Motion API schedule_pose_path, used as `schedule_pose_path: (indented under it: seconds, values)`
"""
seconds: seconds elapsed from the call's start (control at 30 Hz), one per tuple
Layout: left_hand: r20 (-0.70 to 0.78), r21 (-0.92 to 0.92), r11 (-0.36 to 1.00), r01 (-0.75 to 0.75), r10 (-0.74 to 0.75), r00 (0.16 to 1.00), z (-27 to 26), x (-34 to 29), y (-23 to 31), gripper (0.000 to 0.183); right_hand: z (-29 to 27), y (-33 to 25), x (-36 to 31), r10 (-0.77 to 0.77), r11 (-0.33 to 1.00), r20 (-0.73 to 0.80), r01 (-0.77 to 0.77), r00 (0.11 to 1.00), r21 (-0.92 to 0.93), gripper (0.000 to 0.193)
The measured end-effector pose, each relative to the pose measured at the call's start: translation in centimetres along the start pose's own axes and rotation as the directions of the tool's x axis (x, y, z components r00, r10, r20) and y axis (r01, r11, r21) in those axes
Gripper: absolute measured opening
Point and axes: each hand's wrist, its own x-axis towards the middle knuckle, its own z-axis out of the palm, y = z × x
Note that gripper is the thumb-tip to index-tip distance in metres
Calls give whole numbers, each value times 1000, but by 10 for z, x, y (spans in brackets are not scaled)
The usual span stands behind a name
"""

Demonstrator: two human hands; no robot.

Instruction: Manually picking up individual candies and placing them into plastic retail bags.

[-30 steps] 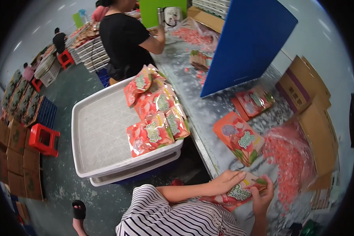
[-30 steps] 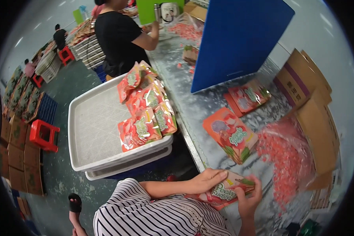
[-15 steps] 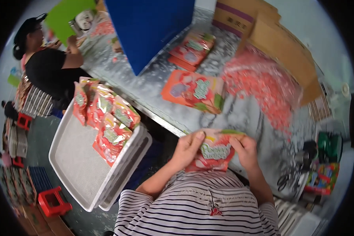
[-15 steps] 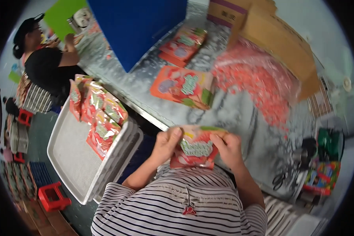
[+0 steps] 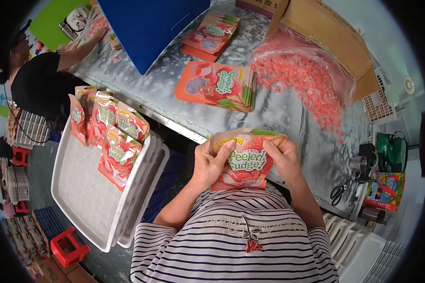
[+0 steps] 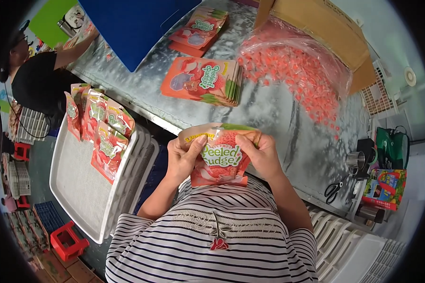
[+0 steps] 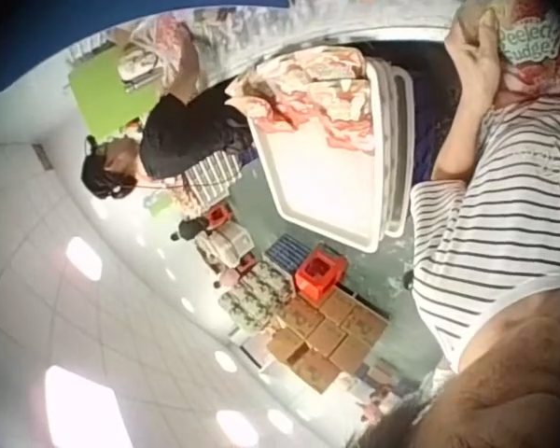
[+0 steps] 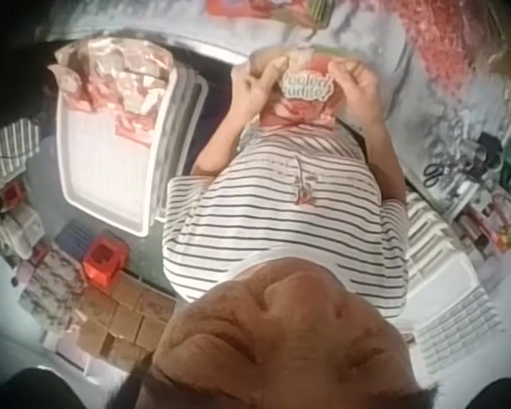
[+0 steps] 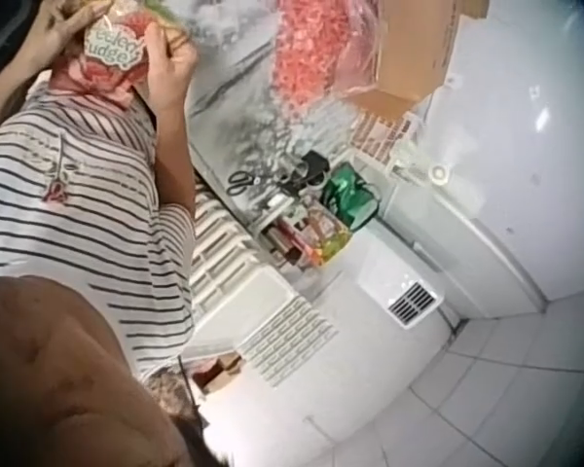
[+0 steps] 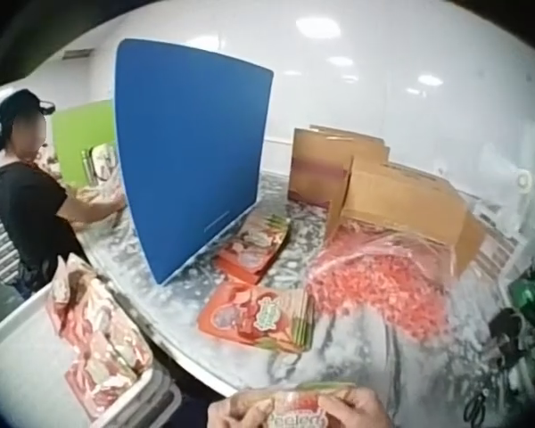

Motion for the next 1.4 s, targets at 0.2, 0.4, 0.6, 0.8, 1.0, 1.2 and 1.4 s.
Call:
schedule_pose_path:
  seconds: [0.2,0.4,0.6,0.8,1.0,1.2,1.4]
  values:
    - [40,13,1000,-3,3,999,-1,-4,2,14,21,-5,3,19,1000,43,-18,999,-11,16]
    - [42,-13,992,-123,124,991,-2,2,-13,13,25,6,1,-43,999,-3,43,999,2,18]
    - [-10,38,998,59,-58,998,2,8,-9,23,13,14,6,23,999,-17,-23,1000,24,15]
    - [-165,66,984,-163,172,971,2,12,-23,37,-6,12,5,-294,799,-25,232,955,-554,22]
    - [29,65,991,113,-115,993,-6,31,-8,35,-26,23,10,-242,854,-79,174,967,-490,18]
    - [-65,598,697,-396,535,842,-31,26,-8,86,27,-8,52,-343,837,-64,274,937,-475,19]
    - [-139,854,426,-298,740,658,-63,17,-17,102,104,3,79,-202,914,200,258,959,-313,26]
